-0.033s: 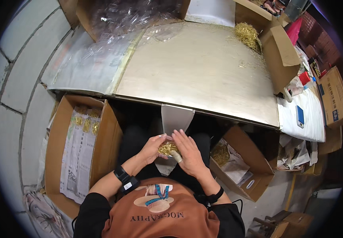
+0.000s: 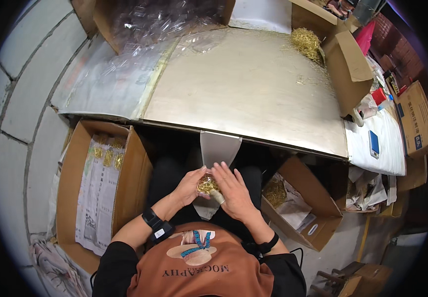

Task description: Packaging small gold-colored metal clips into plastic bags and cardboard boxes.

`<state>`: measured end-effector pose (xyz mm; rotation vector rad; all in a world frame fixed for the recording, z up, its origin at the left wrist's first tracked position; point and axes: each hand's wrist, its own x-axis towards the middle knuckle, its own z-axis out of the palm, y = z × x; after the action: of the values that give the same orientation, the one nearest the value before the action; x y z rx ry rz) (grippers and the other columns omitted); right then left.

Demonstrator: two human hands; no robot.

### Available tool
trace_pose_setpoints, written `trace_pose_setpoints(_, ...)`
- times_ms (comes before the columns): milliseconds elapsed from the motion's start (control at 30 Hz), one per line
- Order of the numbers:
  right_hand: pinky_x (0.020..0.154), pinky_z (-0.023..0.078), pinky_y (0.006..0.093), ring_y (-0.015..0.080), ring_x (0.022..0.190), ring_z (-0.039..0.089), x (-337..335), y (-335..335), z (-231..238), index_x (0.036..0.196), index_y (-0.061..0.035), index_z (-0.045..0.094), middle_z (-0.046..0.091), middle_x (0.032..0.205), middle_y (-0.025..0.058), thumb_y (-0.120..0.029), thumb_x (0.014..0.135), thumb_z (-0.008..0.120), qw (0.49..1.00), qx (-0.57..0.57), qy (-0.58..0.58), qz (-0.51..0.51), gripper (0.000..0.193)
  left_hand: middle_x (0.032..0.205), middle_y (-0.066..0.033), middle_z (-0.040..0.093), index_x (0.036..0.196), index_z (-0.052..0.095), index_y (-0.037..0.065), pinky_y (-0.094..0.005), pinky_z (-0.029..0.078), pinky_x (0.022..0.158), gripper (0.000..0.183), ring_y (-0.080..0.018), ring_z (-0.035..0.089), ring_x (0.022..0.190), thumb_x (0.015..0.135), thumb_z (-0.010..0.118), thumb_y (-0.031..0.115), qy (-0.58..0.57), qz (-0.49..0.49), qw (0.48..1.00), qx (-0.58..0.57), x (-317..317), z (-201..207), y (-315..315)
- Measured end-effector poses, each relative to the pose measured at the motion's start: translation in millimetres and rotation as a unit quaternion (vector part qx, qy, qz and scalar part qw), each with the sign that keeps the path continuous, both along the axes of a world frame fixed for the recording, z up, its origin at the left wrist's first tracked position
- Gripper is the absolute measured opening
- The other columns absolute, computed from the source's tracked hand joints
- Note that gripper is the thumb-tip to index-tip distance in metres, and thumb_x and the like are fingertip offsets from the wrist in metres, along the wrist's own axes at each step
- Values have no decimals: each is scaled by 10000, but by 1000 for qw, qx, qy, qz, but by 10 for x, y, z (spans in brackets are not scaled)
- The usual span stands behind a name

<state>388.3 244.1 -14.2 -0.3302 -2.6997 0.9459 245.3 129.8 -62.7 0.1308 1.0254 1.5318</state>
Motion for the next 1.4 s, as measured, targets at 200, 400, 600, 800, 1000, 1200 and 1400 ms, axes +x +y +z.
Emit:
trace_pose_setpoints(200, 1097, 199, 493, 270, 1369, 275, -14, 95, 69, 1385, -86, 376, 348, 1449, 101, -119, 832, 582, 994, 100, -40, -4, 591, 1133, -149, 575, 1260, 429, 8, -411, 563, 785, 403, -249, 611, 1019, 966, 400, 283, -102, -44, 982, 154, -60, 171, -6)
trace_pose_setpoints(400, 1083, 234, 496, 296, 1362, 281, -41, 132, 99, 1361, -68, 400, 354, 1439, 113, -119, 850, 562, 999, 27, 22, -29, 538, 1296, -130, 460, 1387, 261, 20, -431, 441, 995, 614, -230, 489, 1200, 873, 583, 115, -84, -83, 965, 236, -10, 308, -9)
trace_pose_setpoints(600, 1065, 287, 472, 333, 1322, 346, -104, 163, -5, 1296, -40, 464, 416, 1390, 146, -85, 821, 602, 991, -91, 84, -52, 498, 1247, -109, 503, 1356, 323, 30, -402, 502, 936, 546, -206, 544, 1129, 876, 583, 60, -36, -67, 985, 156, -7, 262, 20)
trace_pose_setpoints(800, 1059, 291, 482, 328, 1311, 368, -138, 127, 172, 1273, -42, 488, 443, 1371, 132, -115, 802, 637, 993, -33, 102, -53, 499, 1178, -114, 550, 1297, 397, 15, -373, 563, 838, 456, -207, 592, 1055, 863, 537, 3, -38, -5, 992, 117, -18, 206, 48)
trace_pose_setpoints(1000, 1072, 255, 501, 266, 1300, 401, -165, 94, 132, 1206, -68, 556, 505, 1323, 77, -136, 784, 655, 988, 143, 54, 0, 439, 1158, -133, 562, 1293, 385, 10, -375, 571, 803, 502, -228, 614, 1010, 816, 539, 25, -51, 14, 986, 158, -41, 158, 17)
trace_pose_setpoints(1200, 1064, 284, 473, 234, 1251, 461, -120, 103, 31, 1174, -71, 575, 556, 1259, 78, -106, 756, 661, 988, 107, 103, 27, 428, 1163, -106, 560, 1292, 398, 5, -353, 545, 835, 386, -188, 596, 1028, 950, 446, 177, -86, 14, 981, 171, -6, 316, 31)
trace_pose_setpoints(1400, 1023, 353, 449, 244, 1170, 532, -107, 60, 146, 1145, -58, 580, 578, 1215, 102, -64, 758, 652, 987, 142, 78, 19, 393, 1155, -120, 566, 1249, 448, 13, -366, 558, 816, 374, -185, 600, 1027, 993, 378, 277, -50, 35, 984, 166, -27, 204, 81)
